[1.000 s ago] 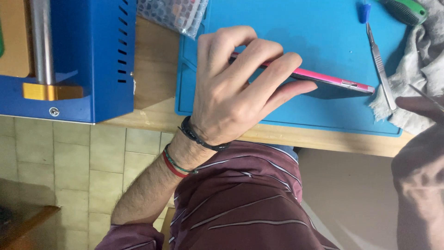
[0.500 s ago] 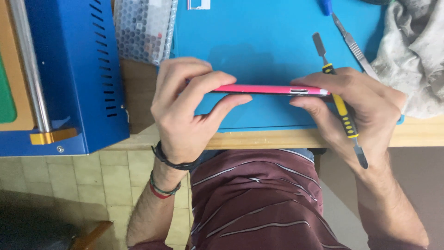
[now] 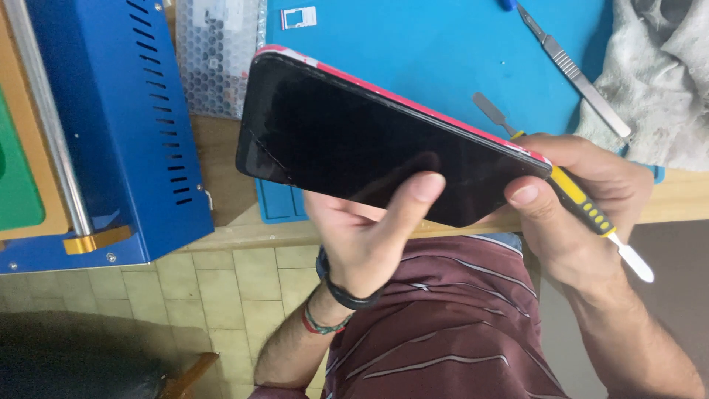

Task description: The person uses a blue plastic pry tool to separate the screen from the frame of a pink smartphone. They then use a metal spudger to carefully pry along the edges of the device, working to detach the display assembly from the chassis.

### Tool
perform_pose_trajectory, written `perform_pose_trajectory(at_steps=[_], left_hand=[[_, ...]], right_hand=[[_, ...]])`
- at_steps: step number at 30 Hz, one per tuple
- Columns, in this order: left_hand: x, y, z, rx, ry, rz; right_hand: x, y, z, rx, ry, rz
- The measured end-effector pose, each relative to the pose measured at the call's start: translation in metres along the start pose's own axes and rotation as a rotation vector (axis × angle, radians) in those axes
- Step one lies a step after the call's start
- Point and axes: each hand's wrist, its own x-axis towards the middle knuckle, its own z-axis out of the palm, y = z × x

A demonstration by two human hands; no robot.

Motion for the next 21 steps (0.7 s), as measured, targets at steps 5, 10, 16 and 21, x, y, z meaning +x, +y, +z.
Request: perform_pose_trajectory(at_steps=[5, 10, 16, 21], left_hand=[[-0.006, 0.003, 0.017, -0.004, -0.069, -0.023], [0.0, 0.005, 0.016, 0.049, -0.089, -0.038], [0.015, -0.015, 0.009, -0.504, -0.112, -0.07], [0.007, -0.019, 0.016, -0.372, 0.116, 0.037]], right_hand=[[0.002, 0.012, -0.002, 0.143, 0.006, -0.01], [0.003, 0.006, -0.001, 0.168, -0.01, -0.045], [0.012, -0.019, 0.018, -0.437, -0.018, -0.535], [0.013, -0.029, 0.021, -0.416, -0.166, -0.502]])
